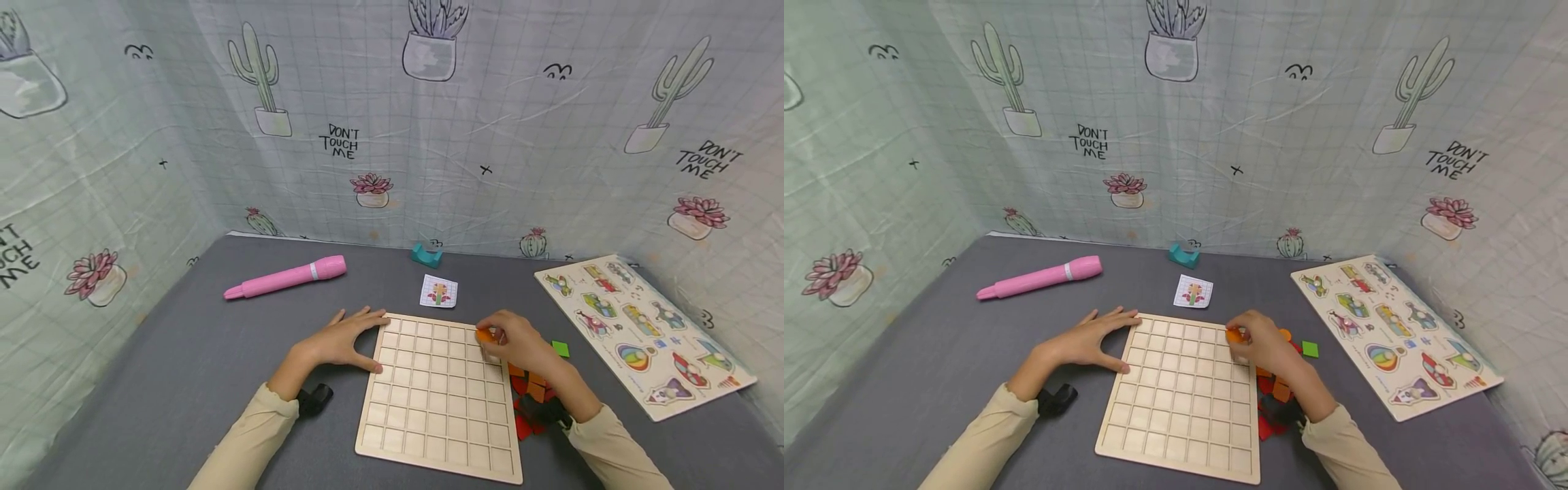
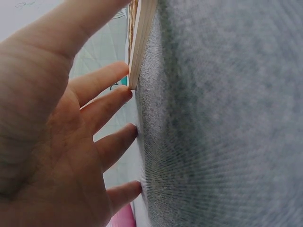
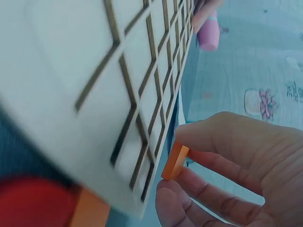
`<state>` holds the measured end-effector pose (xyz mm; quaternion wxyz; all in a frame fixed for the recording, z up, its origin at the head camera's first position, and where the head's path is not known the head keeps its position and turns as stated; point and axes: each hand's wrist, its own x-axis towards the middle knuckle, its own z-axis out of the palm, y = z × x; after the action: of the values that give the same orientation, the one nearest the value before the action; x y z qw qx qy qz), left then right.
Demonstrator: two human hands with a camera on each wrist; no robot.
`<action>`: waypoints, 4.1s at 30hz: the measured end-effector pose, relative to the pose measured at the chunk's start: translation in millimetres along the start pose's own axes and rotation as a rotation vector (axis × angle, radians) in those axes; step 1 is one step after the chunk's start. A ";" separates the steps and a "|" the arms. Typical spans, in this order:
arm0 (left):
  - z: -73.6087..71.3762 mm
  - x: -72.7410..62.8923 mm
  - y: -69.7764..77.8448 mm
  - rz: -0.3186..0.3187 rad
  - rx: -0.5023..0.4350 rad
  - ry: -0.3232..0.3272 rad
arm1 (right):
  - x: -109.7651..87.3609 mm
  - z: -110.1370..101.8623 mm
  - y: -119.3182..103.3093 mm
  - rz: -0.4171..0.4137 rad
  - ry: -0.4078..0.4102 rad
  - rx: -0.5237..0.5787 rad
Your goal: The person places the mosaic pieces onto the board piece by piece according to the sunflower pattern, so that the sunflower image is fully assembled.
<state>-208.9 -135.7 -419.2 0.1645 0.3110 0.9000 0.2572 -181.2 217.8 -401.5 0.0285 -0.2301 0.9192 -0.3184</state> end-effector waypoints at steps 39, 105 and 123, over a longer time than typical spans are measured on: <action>-2.4 -1.6 0.6 0.006 -0.028 -0.007 | 26.8 37.4 -31.1 -0.201 -0.102 0.124; 0.3 -0.6 -3.4 0.000 -0.032 -0.015 | -54.2 -25.8 40.9 0.057 0.076 -0.088; 1.4 0.5 -3.7 0.005 -0.038 -0.014 | -54.0 -17.8 44.8 0.078 0.092 -0.041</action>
<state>-210.4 -137.5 -422.5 0.1761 0.3117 0.8931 0.2724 -154.7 282.7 -419.2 -0.0062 -0.1798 0.9341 -0.3083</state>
